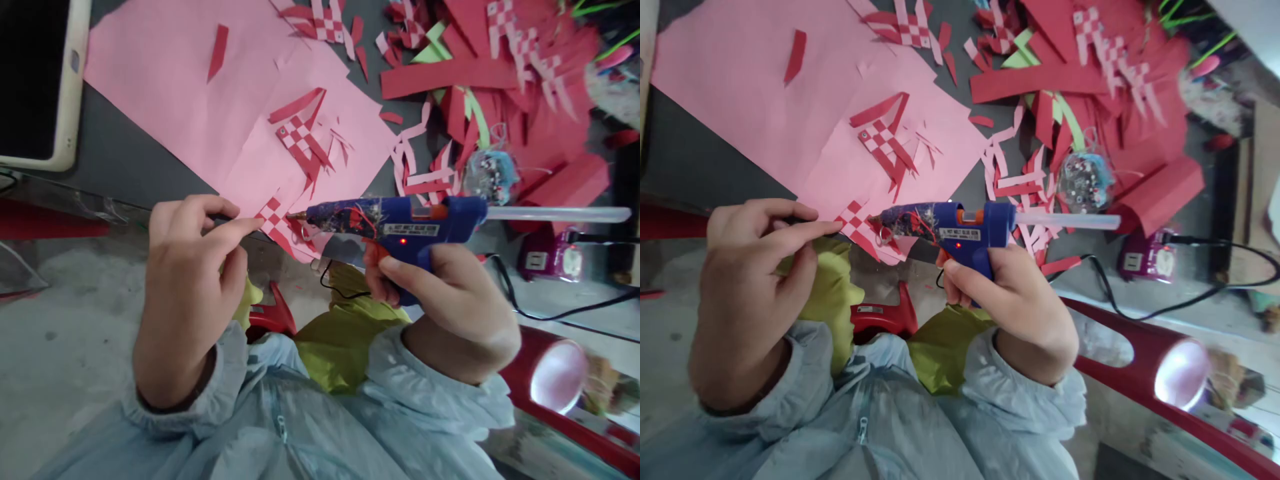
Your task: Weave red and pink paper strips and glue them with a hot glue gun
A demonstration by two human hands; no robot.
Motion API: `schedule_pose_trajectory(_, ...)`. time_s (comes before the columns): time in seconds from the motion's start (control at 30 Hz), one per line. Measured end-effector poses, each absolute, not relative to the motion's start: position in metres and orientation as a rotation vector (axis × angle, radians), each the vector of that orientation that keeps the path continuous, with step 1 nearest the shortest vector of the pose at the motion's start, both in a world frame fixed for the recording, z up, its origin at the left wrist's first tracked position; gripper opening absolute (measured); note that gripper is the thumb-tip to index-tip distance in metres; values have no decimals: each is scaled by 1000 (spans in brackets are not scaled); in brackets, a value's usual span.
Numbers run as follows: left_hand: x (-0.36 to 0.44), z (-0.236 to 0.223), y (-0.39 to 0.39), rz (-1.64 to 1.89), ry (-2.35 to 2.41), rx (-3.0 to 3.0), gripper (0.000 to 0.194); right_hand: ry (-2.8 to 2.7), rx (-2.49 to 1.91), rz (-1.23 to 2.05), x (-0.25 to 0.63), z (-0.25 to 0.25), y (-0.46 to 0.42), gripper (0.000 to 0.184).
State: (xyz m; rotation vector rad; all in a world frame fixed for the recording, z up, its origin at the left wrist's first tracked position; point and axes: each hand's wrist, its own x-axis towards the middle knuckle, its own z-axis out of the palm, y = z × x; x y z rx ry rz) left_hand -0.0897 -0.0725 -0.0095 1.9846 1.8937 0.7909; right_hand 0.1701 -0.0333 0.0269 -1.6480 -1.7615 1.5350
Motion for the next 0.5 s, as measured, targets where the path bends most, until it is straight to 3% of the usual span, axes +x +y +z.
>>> schedule_pose_trajectory(0.5,-88,-7,-71,738,1850,2027,37,-1785,-1643,1566,170,27,-33,43)
